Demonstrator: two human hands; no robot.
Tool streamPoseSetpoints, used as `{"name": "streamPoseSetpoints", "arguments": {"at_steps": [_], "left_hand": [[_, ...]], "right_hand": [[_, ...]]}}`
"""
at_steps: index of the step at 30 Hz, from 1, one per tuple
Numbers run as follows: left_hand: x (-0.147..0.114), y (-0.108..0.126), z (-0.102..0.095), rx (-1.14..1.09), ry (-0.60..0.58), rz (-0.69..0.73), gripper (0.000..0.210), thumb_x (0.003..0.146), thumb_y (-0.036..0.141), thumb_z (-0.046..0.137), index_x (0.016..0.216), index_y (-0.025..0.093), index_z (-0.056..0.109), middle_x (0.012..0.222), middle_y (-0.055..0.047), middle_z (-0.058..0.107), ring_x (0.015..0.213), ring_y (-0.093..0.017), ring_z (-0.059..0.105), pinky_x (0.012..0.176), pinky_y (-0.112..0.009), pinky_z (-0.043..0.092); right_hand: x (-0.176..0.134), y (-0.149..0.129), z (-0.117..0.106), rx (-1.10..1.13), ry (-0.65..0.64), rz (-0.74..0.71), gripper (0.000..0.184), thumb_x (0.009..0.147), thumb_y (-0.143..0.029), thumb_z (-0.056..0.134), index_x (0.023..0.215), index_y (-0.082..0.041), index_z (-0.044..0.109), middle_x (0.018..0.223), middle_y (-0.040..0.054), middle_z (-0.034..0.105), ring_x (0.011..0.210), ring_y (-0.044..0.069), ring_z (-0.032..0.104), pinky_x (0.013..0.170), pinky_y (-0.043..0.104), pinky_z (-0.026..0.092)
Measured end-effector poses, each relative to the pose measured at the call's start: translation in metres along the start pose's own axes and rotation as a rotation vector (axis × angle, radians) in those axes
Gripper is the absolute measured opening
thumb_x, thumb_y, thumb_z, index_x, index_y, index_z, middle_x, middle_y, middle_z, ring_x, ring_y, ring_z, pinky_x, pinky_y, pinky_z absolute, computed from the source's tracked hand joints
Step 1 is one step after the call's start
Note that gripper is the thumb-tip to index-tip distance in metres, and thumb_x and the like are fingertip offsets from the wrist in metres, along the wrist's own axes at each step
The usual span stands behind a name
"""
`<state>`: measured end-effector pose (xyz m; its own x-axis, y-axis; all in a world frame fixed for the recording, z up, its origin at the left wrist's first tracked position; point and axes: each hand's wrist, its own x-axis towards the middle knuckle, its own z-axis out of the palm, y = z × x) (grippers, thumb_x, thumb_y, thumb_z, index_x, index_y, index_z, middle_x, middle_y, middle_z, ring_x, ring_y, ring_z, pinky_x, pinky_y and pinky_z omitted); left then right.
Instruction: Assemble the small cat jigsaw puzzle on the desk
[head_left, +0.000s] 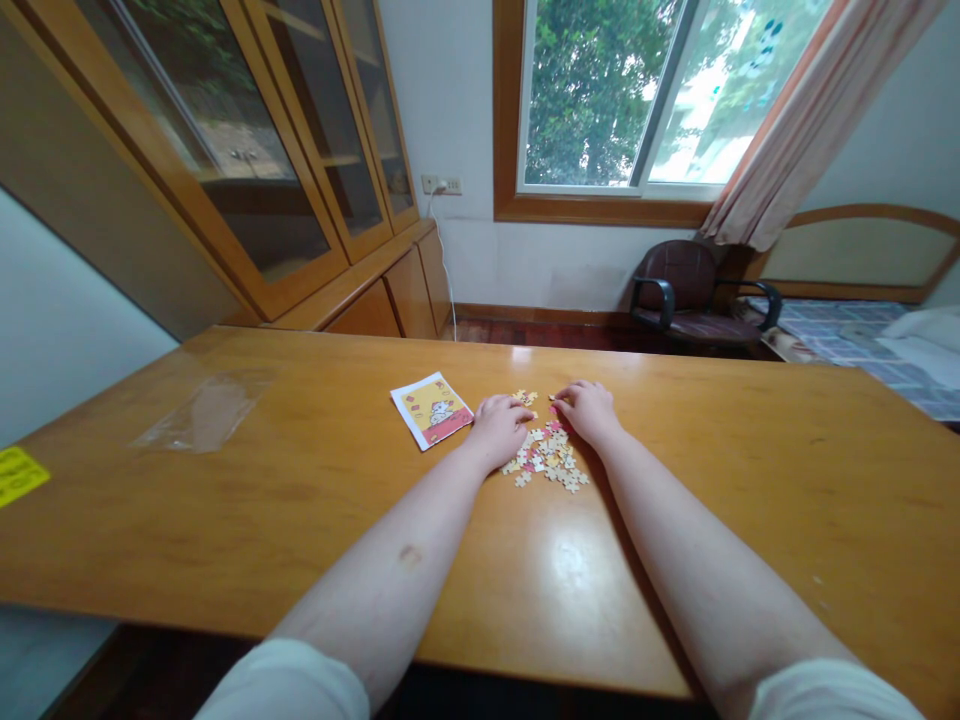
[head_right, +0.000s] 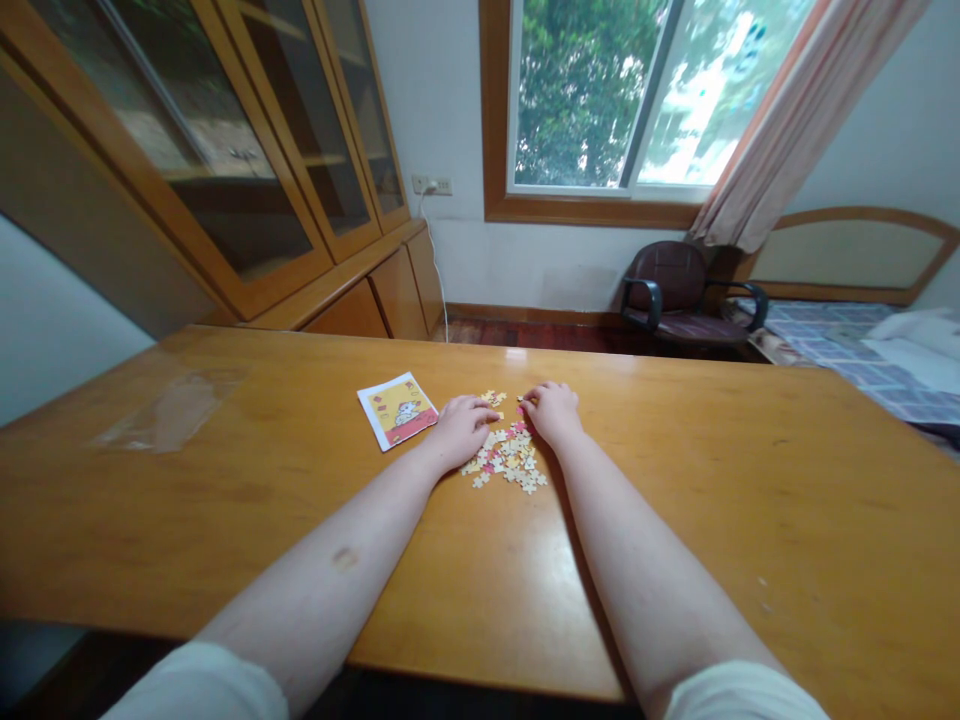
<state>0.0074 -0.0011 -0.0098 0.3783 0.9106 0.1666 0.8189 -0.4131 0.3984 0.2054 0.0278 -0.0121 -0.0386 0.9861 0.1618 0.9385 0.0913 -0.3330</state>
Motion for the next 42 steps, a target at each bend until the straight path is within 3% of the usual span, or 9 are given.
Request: {"name": "streamPoseSetpoints", "arguments": {"at_steps": [5, 10, 13, 19, 22, 30, 36, 39, 42], "left_hand": [[0.000, -0.002, 0.000, 0.019, 0.026, -0.089, 0.034, 0.082, 0.023, 0.050, 0.108, 0.029, 0.071, 0.121, -0.003, 0.063, 0.119, -0.025, 0.048, 0.106, -0.043, 0.035], [0.000, -0.002, -0.002, 0.059, 0.001, -0.147, 0.039, 0.083, 0.026, 0.050, 0.118, 0.027, 0.066, 0.128, -0.006, 0.059, 0.122, -0.026, 0.045, 0.107, -0.044, 0.033], [0.000, -0.002, -0.003, 0.062, 0.003, -0.165, 0.040, 0.083, 0.026, 0.050, 0.120, 0.024, 0.065, 0.129, -0.007, 0.058, 0.122, -0.026, 0.045, 0.107, -0.044, 0.032], [0.000, -0.001, -0.005, 0.015, 0.024, -0.149, 0.038, 0.083, 0.024, 0.050, 0.116, 0.023, 0.066, 0.129, -0.006, 0.058, 0.122, -0.025, 0.045, 0.107, -0.042, 0.033], [0.000, 0.000, -0.006, 0.003, 0.031, -0.149, 0.036, 0.082, 0.023, 0.050, 0.114, 0.023, 0.067, 0.128, -0.006, 0.059, 0.122, -0.025, 0.046, 0.107, -0.041, 0.034], [0.000, -0.001, -0.005, -0.010, 0.050, -0.130, 0.036, 0.081, 0.021, 0.050, 0.112, 0.023, 0.068, 0.126, -0.005, 0.061, 0.120, -0.024, 0.047, 0.107, -0.040, 0.035], [0.000, -0.003, -0.002, -0.019, 0.068, -0.112, 0.036, 0.081, 0.020, 0.051, 0.112, 0.023, 0.068, 0.125, -0.005, 0.062, 0.120, -0.025, 0.048, 0.107, -0.041, 0.036], [0.000, -0.003, -0.003, -0.032, 0.078, -0.086, 0.036, 0.082, 0.019, 0.050, 0.113, 0.023, 0.068, 0.124, -0.005, 0.062, 0.119, -0.024, 0.049, 0.107, -0.040, 0.036], [0.000, -0.001, -0.005, -0.046, 0.070, -0.061, 0.037, 0.082, 0.018, 0.049, 0.114, 0.024, 0.068, 0.125, -0.006, 0.061, 0.120, -0.023, 0.049, 0.108, -0.039, 0.036]], "right_hand": [[0.001, -0.001, -0.002, -0.010, 0.010, 0.070, 0.028, 0.090, -0.036, 0.051, 0.090, -0.021, 0.075, 0.103, 0.0080, 0.069, 0.099, 0.024, 0.054, 0.083, 0.034, 0.037], [0.001, -0.001, -0.003, 0.013, 0.020, 0.133, 0.021, 0.082, -0.037, 0.060, 0.080, -0.021, 0.074, 0.098, 0.0073, 0.069, 0.098, 0.024, 0.056, 0.083, 0.033, 0.039], [0.001, 0.000, -0.005, 0.090, 0.036, 0.088, 0.017, 0.080, -0.032, 0.061, 0.080, -0.020, 0.073, 0.094, 0.0072, 0.070, 0.093, 0.021, 0.059, 0.079, 0.031, 0.041], [-0.003, 0.004, -0.015, 0.463, -0.390, -0.083, 0.023, 0.071, -0.034, 0.070, 0.084, -0.016, 0.073, 0.069, 0.0029, 0.069, 0.059, 0.013, 0.058, 0.058, 0.024, 0.043], [-0.005, 0.005, -0.017, 0.452, -0.455, -0.085, 0.022, 0.065, -0.030, 0.075, 0.081, -0.016, 0.073, 0.069, 0.0030, 0.070, 0.061, 0.013, 0.059, 0.058, 0.024, 0.044], [-0.004, 0.002, -0.017, 0.457, -0.420, -0.064, 0.017, 0.065, -0.028, 0.075, 0.077, -0.016, 0.072, 0.066, 0.0024, 0.069, 0.059, 0.013, 0.060, 0.057, 0.023, 0.044], [-0.002, 0.007, -0.012, 0.774, -0.448, 0.015, 0.013, 0.065, -0.019, 0.072, 0.075, -0.014, 0.067, 0.064, 0.0021, 0.067, 0.054, 0.012, 0.058, 0.054, 0.024, 0.047], [-0.001, 0.004, -0.008, 0.815, -0.366, 0.033, 0.016, 0.066, -0.020, 0.073, 0.079, -0.015, 0.064, 0.065, 0.0015, 0.066, 0.051, 0.010, 0.056, 0.051, 0.023, 0.045], [-0.001, -0.005, -0.003, 0.688, -0.221, 0.034, 0.016, 0.071, -0.023, 0.072, 0.084, -0.015, 0.065, 0.074, 0.0039, 0.070, 0.058, 0.012, 0.059, 0.055, 0.023, 0.046]]}}
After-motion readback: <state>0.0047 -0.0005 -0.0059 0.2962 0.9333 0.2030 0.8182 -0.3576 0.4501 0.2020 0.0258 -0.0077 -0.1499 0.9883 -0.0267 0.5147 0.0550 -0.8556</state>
